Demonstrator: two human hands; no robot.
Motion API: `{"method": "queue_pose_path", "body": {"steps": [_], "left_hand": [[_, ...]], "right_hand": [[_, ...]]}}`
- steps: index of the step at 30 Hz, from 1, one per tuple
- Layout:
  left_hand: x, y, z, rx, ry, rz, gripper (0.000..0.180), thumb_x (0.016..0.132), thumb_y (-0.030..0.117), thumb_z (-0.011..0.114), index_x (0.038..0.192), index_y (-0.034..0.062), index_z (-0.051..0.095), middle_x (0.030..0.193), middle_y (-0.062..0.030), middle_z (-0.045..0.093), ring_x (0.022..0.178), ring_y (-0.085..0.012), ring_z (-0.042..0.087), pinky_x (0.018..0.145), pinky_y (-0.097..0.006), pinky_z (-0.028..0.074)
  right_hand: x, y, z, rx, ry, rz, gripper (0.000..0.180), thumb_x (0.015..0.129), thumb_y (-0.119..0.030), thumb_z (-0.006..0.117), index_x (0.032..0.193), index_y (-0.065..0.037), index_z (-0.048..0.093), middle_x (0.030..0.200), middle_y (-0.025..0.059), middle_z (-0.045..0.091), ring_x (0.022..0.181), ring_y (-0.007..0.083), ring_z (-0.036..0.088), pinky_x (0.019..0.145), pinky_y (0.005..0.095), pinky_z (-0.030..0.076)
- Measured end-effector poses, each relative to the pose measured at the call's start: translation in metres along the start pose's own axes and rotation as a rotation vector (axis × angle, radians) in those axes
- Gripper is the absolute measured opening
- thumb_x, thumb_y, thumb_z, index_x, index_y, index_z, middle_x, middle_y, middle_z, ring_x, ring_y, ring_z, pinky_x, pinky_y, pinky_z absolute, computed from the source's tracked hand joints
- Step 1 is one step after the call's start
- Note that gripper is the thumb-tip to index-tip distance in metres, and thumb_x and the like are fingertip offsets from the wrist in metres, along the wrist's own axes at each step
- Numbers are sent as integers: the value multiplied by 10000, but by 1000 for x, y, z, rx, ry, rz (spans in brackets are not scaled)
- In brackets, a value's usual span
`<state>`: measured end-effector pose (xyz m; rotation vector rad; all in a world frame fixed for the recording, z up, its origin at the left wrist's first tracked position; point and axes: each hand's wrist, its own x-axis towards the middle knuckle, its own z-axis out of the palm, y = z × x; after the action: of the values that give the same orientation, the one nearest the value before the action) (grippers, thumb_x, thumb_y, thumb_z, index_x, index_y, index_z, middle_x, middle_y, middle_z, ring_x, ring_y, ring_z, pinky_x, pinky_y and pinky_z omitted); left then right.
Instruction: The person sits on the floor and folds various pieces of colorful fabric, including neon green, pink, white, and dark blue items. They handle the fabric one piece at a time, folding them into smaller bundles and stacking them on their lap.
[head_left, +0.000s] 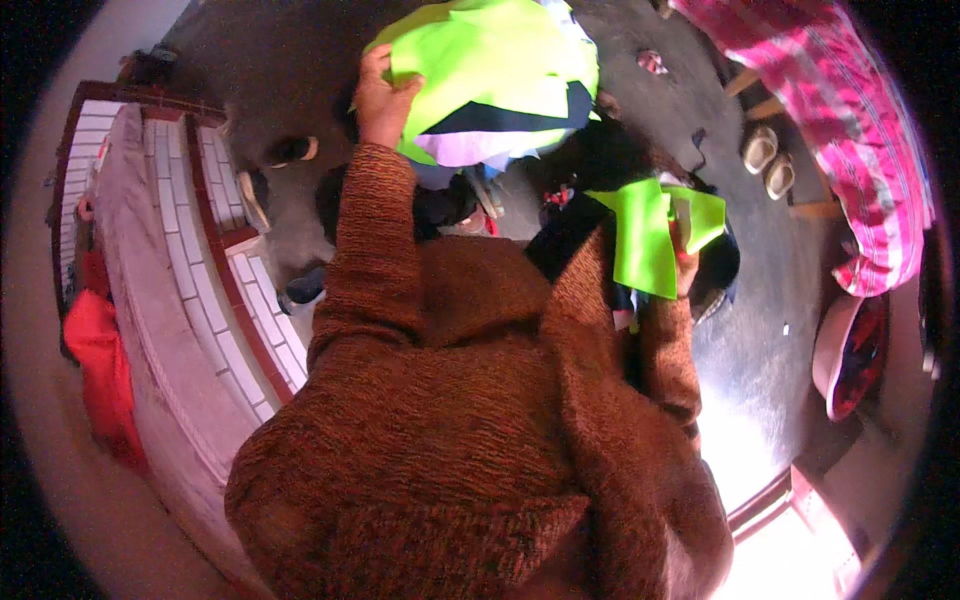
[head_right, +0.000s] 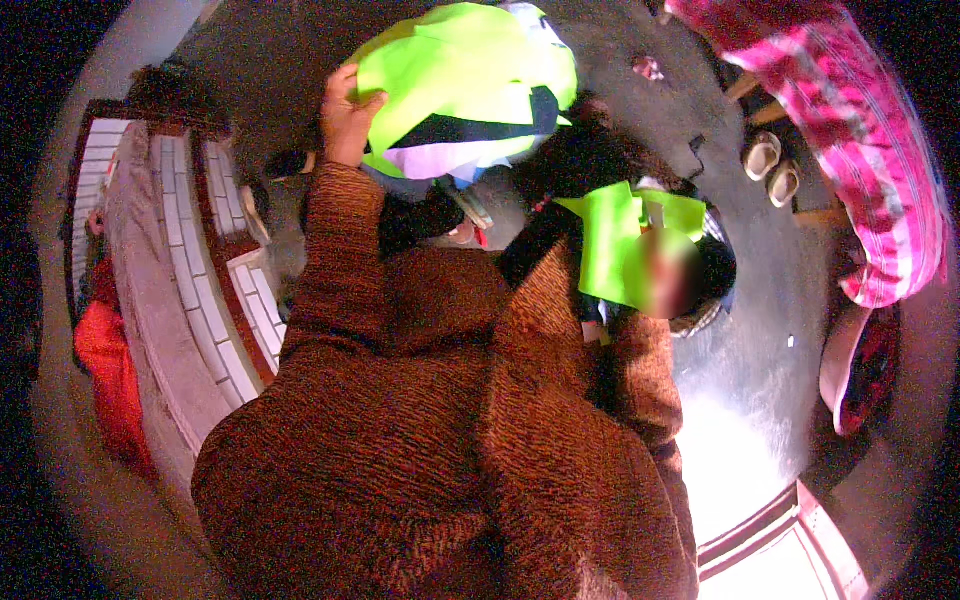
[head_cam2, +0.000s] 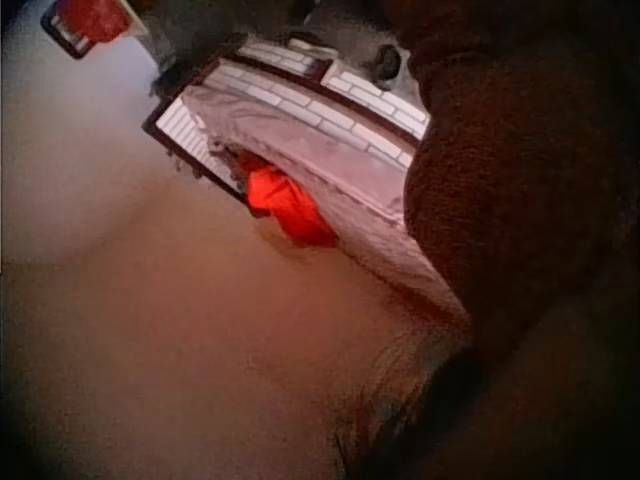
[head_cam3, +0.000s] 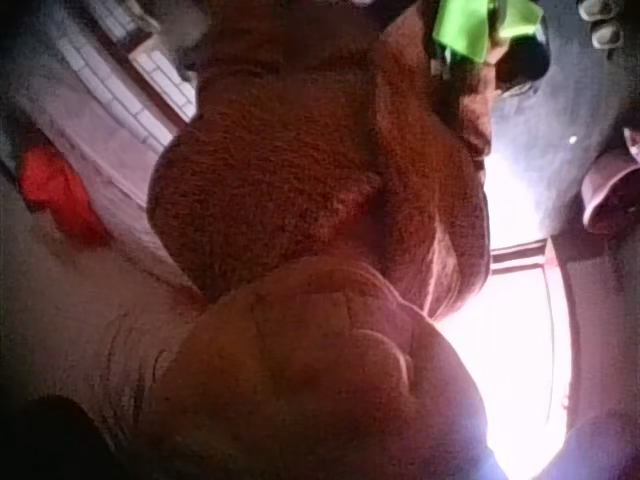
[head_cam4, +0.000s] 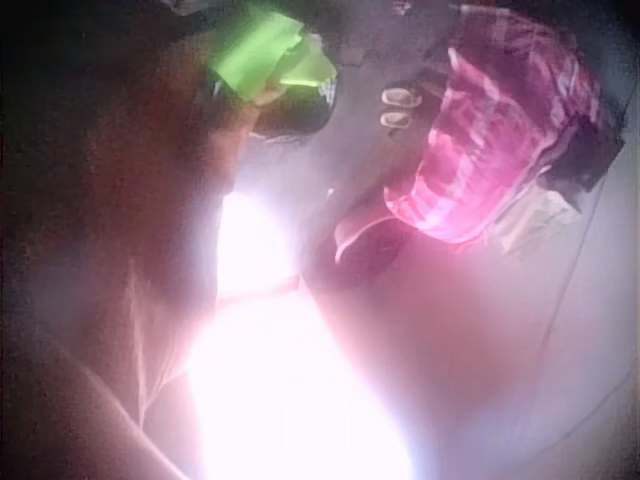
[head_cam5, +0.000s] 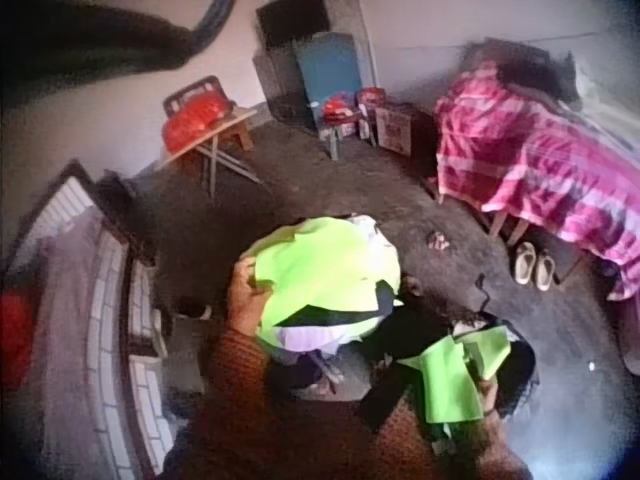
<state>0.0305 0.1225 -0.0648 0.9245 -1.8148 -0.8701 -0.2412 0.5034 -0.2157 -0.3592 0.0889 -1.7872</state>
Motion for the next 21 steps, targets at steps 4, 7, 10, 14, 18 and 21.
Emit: {"method": "queue_pose_path", "body": {"steps": [4, 7, 10, 14, 18, 21], "left_hand": [[-4, -4, -9, 172, 29, 124, 557, 603, -11, 688, 1114, 67, 480, 1010, -89, 586, 936, -208, 569, 831, -309, 443], [-8, 10, -7, 463, 78, 134, 548, 606, 70, 708, 1110, 87, 493, 1063, -134, 551, 1011, -297, 529, 851, -377, 434], [-26, 61, 16, 617, 184, 204, 511, 613, 119, 713, 1083, 105, 512, 1103, -123, 518, 1053, -324, 474, 867, -416, 408], [-49, 110, 47, 606, 133, 491, 461, 619, 140, 711, 1045, 118, 538, 1054, -112, 528, 1006, -310, 487, 850, -413, 381], [-73, 124, 80, 363, -91, 509, 340, 636, 147, 705, 948, 113, 574, 921, -85, 580, 885, -294, 531, 789, -394, 391], [-95, 122, 109, 51, -344, 485, 290, 683, 132, 710, 943, 79, 593, 870, -99, 624, 684, -228, 574, 662, -321, 476]], "right_hand": [[18, 30, 90, -20, 253, -214, 708, 653, -131, 696, 1290, -66, 394, 1288, 154, 442, 1180, 342, 421, 1019, 510, 297], [15, 31, 82, 123, 280, -261, 688, 649, -114, 667, 1285, -77, 407, 1257, 164, 474, 1160, 332, 447, 1017, 506, 299], [11, 28, 72, 51, 201, -270, 606, 700, -158, 619, 1272, -86, 431, 1244, 175, 485, 1143, 333, 465, 1020, 509, 287], [17, 31, 91, 173, 285, -218, 573, 736, -220, 610, 1266, -83, 439, 1236, 183, 489, 1143, 351, 459, 1017, 513, 286], [12, 32, 81, 139, 275, -199, 571, 749, -270, 613, 1261, -80, 444, 1253, 174, 476, 1154, 356, 446, 1014, 513, 290], [17, 32, 82, 65, 400, -235, 584, 751, -297, 610, 1264, -78, 439, 1262, 169, 467, 1160, 344, 442, 1010, 499, 301]]}}
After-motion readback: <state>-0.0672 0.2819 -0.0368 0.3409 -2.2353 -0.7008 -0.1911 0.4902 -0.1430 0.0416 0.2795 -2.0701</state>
